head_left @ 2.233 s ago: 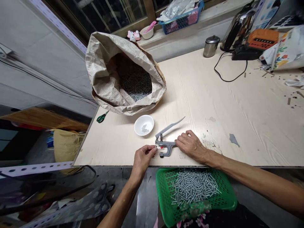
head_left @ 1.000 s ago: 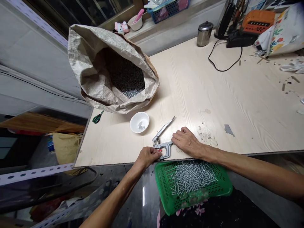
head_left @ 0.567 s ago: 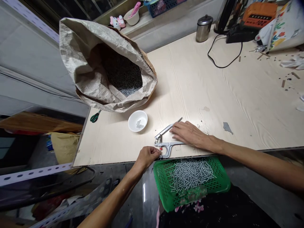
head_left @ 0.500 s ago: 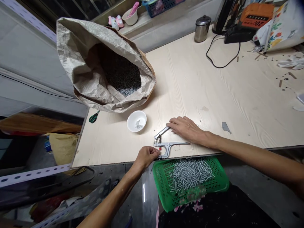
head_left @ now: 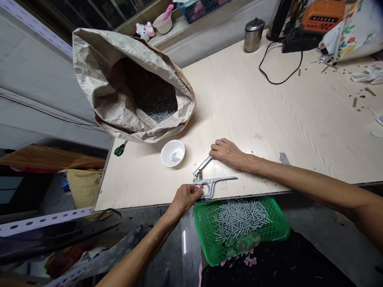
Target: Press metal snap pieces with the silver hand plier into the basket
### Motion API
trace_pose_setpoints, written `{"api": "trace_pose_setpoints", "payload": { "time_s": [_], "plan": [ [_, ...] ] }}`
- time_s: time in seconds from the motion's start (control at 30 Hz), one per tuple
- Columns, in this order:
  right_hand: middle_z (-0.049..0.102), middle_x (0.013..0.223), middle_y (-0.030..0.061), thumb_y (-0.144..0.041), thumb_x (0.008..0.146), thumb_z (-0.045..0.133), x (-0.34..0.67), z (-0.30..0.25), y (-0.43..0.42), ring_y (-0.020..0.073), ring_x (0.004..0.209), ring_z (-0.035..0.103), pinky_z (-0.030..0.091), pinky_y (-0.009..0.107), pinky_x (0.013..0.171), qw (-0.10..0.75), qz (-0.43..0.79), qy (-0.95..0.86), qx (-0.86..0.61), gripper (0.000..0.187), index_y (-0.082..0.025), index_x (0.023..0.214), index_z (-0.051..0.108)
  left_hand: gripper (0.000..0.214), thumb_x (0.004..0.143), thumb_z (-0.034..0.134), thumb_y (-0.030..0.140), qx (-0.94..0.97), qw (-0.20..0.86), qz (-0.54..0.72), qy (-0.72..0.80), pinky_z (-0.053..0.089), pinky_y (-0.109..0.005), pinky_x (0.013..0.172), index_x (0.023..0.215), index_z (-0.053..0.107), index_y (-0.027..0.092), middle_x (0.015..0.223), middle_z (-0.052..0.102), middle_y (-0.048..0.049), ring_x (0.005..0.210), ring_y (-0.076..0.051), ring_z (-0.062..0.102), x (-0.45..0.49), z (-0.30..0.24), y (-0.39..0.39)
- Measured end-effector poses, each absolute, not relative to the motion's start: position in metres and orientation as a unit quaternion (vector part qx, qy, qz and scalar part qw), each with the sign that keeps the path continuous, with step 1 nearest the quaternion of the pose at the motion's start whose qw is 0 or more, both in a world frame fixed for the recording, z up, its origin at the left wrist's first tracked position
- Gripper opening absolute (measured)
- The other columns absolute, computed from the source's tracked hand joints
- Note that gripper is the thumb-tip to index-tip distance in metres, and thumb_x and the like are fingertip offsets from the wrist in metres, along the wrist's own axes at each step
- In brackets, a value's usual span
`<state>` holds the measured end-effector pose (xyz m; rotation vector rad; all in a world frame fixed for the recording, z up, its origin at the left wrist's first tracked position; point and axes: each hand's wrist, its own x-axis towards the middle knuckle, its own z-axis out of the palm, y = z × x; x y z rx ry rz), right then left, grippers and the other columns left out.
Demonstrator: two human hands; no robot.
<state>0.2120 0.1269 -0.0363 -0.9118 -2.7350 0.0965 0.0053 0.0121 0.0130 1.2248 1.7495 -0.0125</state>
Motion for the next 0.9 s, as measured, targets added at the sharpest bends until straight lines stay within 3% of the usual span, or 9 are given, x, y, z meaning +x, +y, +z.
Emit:
{"api": "trace_pose_setpoints", "payload": {
  "time_s": [0.07, 0.23, 0.4, 0.53, 0.7, 0.8, 0.9],
  "plan": [
    [0.061, 0.095, 0.0065, -0.035, 0.091, 0.055, 0.219, -0.033, 0.124, 0.0216, 0.088, 0.047, 0.034, 0.035, 0.076, 0.137, 0.076, -0.936, -0.314, 0.019, -0.019, 0.099, 0.061, 0.034, 0.066, 0.054, 0.048, 0.516, 0.476, -0.007, 0.712, 0.028, -0.025, 0.053, 0.052, 0.050, 0.017, 0.048, 0.041, 0.0048, 0.051, -0.010, 0.037, 0.004, 0.012, 0.011],
    [0.052, 0.125, 0.0200, -0.073, 0.062, 0.068, 0.244, -0.030, 0.112, 0.0361, 0.114, 0.042, 0.036, 0.049, 0.090, 0.146, 0.139, -0.928, -0.314, 0.096, -0.010, 0.131, 0.044, 0.036, 0.065, 0.054, 0.051, 0.521, 0.477, -0.017, 0.708, 0.027, -0.025, 0.052, 0.052, 0.050, 0.017, 0.049, 0.042, 0.0043, 0.051, -0.010, 0.037, 0.004, 0.013, 0.012],
    [0.037, 0.142, 0.0230, -0.073, 0.057, 0.070, 0.261, -0.030, 0.101, 0.0403, 0.131, 0.028, 0.031, 0.050, 0.101, 0.109, 0.185, -0.934, -0.284, 0.113, -0.007, 0.141, 0.031, 0.037, 0.063, 0.054, 0.053, 0.512, 0.485, -0.014, 0.709, 0.028, -0.025, 0.053, 0.054, 0.051, 0.017, 0.049, 0.043, 0.0041, 0.051, -0.011, 0.038, 0.006, 0.014, 0.012],
    [0.042, 0.137, 0.0225, -0.060, 0.057, 0.076, 0.261, -0.014, 0.095, 0.0373, 0.127, 0.034, 0.034, 0.046, 0.102, 0.066, 0.198, -0.931, -0.299, 0.104, -0.003, 0.136, 0.037, 0.037, 0.064, 0.054, 0.052, 0.510, 0.479, -0.010, 0.714, 0.028, -0.025, 0.053, 0.056, 0.052, 0.017, 0.050, 0.042, 0.0046, 0.051, -0.010, 0.038, 0.005, 0.012, 0.012],
    [0.057, 0.111, 0.0142, -0.042, 0.066, 0.073, 0.257, -0.001, 0.084, 0.0289, 0.101, 0.048, 0.042, 0.042, 0.090, 0.071, 0.194, -0.925, -0.319, 0.062, -0.010, 0.116, 0.052, 0.034, 0.073, 0.053, 0.046, 0.529, 0.457, -0.041, 0.714, 0.032, -0.026, 0.053, 0.056, 0.053, 0.017, 0.050, 0.043, 0.0040, 0.051, -0.012, 0.042, 0.005, 0.014, 0.008],
    [0.056, 0.106, 0.0135, -0.031, 0.072, 0.069, 0.256, -0.003, 0.073, 0.0265, 0.095, 0.048, 0.043, 0.041, 0.085, 0.091, 0.200, -0.919, -0.328, 0.052, -0.010, 0.116, 0.051, 0.028, 0.081, 0.053, 0.039, 0.612, 0.313, -0.030, 0.726, 0.040, -0.028, 0.061, 0.066, 0.061, 0.016, 0.065, 0.056, -0.0016, 0.066, -0.017, 0.054, 0.017, 0.019, -0.001],
    [0.055, 0.106, 0.0139, -0.025, 0.074, 0.068, 0.254, -0.006, 0.064, 0.0253, 0.095, 0.047, 0.044, 0.039, 0.083, 0.114, 0.208, -0.913, -0.331, 0.049, -0.010, 0.116, 0.049, 0.025, 0.086, 0.054, 0.035, 0.742, 0.141, 0.036, 0.654, 0.046, -0.037, 0.079, 0.100, 0.062, 0.016, 0.104, 0.062, -0.0111, 0.098, -0.025, 0.054, 0.036, 0.019, -0.001]
  ]
}}
